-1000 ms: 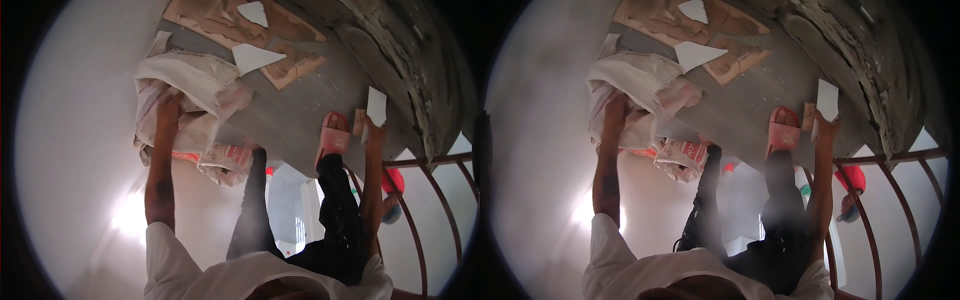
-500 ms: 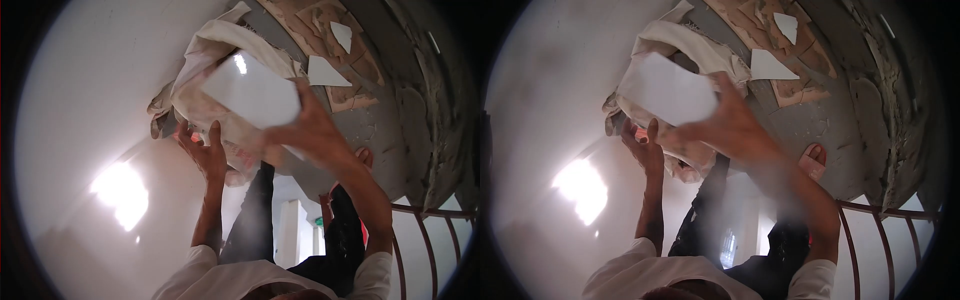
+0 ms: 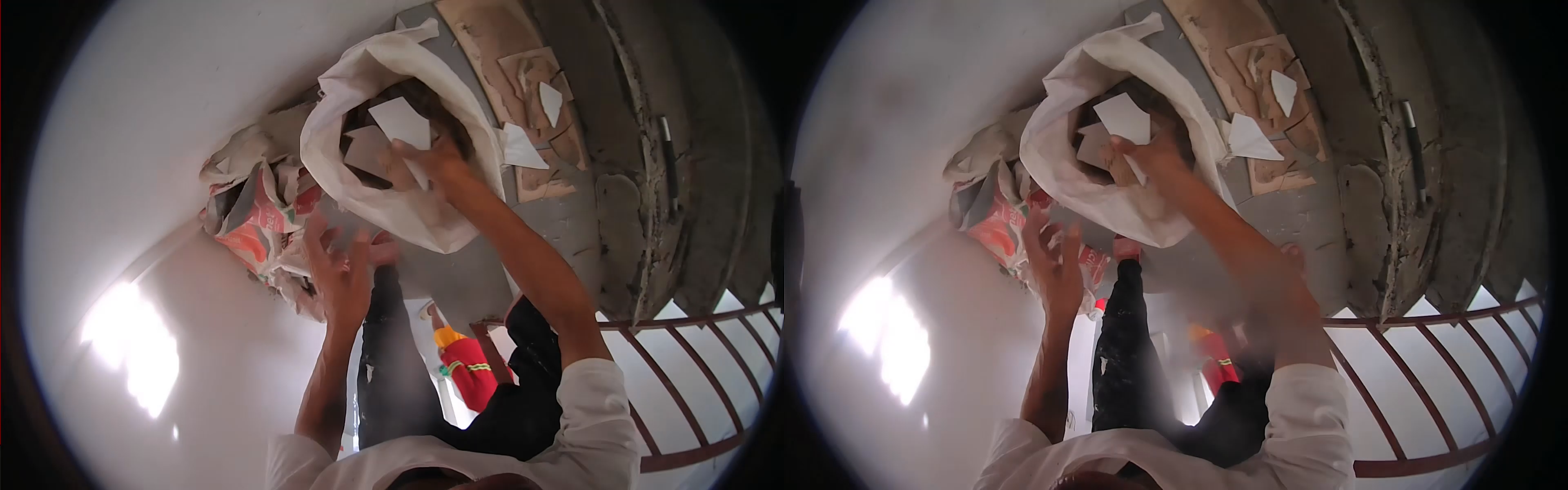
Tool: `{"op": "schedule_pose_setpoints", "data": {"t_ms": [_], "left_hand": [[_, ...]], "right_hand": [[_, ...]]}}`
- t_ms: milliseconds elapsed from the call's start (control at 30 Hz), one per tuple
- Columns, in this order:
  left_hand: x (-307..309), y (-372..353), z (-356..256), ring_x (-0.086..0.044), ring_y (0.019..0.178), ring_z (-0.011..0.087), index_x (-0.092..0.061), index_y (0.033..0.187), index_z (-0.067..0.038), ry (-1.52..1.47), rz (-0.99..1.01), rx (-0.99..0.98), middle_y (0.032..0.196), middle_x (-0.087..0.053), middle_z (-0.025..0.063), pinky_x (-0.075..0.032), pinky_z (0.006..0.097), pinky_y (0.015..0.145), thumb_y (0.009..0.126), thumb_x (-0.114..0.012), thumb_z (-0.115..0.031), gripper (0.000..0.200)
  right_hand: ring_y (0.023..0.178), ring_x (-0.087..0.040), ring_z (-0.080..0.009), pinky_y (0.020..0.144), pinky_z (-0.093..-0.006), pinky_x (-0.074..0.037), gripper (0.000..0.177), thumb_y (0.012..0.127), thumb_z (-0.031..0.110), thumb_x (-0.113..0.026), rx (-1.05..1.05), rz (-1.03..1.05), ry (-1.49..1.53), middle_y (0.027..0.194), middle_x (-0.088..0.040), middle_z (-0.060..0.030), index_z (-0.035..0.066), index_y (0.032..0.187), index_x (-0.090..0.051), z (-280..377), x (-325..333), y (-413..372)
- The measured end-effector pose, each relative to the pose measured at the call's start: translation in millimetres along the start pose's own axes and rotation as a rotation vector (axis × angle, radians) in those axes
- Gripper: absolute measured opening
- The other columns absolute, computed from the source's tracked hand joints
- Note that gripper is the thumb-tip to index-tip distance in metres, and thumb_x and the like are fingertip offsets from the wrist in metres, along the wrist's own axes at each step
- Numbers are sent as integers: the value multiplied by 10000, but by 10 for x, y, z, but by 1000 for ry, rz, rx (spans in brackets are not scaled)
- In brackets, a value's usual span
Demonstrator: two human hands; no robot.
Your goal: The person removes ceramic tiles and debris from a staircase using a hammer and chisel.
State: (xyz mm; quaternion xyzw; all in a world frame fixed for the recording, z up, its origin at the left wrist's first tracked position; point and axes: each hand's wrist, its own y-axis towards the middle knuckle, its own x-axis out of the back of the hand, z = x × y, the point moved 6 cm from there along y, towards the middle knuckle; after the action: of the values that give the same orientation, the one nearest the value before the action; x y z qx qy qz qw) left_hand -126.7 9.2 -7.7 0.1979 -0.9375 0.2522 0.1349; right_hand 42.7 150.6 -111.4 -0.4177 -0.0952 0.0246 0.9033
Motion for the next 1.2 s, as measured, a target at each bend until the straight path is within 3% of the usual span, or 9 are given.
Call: {"op": "schedule_pose_setpoints", "data": {"t_ms": [33,133,233,367,433,533,667,967,1200], "left_hand": [[63,-41,51,-498,1154,231,-365,1412,2,40,-8,-17,1315,-463,151,-469,361,885,909,-674,-248,641],[142,-235,326,-543,1095,220,-396,1400,-7,153,16,-28,1264,-499,136,-491,336,810,898,-685,-210,614],[242,-410,568,-583,1017,235,-466,1330,3,306,68,-45,1162,-562,147,-491,345,757,875,-698,-187,544],[26,-670,650,-605,890,297,-539,1214,7,403,339,-160,1019,-605,167,-494,393,738,861,-693,-135,411],[-280,-780,660,-619,859,311,-556,1171,6,393,492,-172,984,-615,171,-502,405,736,857,-691,-115,362],[-1051,-931,597,-652,856,308,-566,1142,3,319,661,-151,975,-635,171,-518,401,736,851,-697,-103,336],[-1965,-806,63,-623,964,383,-540,1229,-34,282,685,-245,1100,-607,196,-523,432,802,849,-681,-127,415],[-3547,40,-679,-354,1351,410,-417,1385,-26,766,426,-751,1409,-411,239,-329,546,1063,766,-666,-64,669],[-3674,354,-220,-309,1405,368,-500,1284,-41,954,385,-713,1484,-358,195,-297,559,1093,790,-625,-93,513]], "right_hand": [[1165,-560,-221,955,-370,-481,836,815,272,-799,-50,-65,-72,1270,-580,-144,38,1460,-322,34,6,-39],[1219,-529,-238,940,-371,-507,780,843,279,-764,500,-78,-335,1377,-492,-179,-2,1439,-346,105,35,-233],[1062,-624,-183,855,-309,-523,591,879,293,-722,437,250,-191,1235,-610,-145,-1,1346,-513,343,246,-770],[730,-636,-87,678,-224,-478,297,902,241,-692,405,53,21,832,-677,-39,-6,1066,-684,542,1216,-680],[856,-653,-173,738,-302,-497,372,863,254,-729,423,-169,-89,937,-683,-105,-21,1101,-651,360,1803,-233],[1122,-573,-336,891,-410,-474,602,794,302,-782,512,-438,-789,1196,-597,-229,11,1270,-554,101,2371,136],[1363,-271,-506,1075,-555,-328,964,724,373,-813,605,-441,-761,1467,-264,-330,149,1497,-283,190,2538,382],[1414,-108,-535,1043,-713,-224,1041,695,404,-804,451,-264,-843,1500,-176,-333,165,1527,-226,302,2579,866],[1371,-182,-539,1103,-620,-235,1024,709,367,-818,588,-174,-1008,1514,-154,-327,144,1525,-243,258,2640,1282]]}}
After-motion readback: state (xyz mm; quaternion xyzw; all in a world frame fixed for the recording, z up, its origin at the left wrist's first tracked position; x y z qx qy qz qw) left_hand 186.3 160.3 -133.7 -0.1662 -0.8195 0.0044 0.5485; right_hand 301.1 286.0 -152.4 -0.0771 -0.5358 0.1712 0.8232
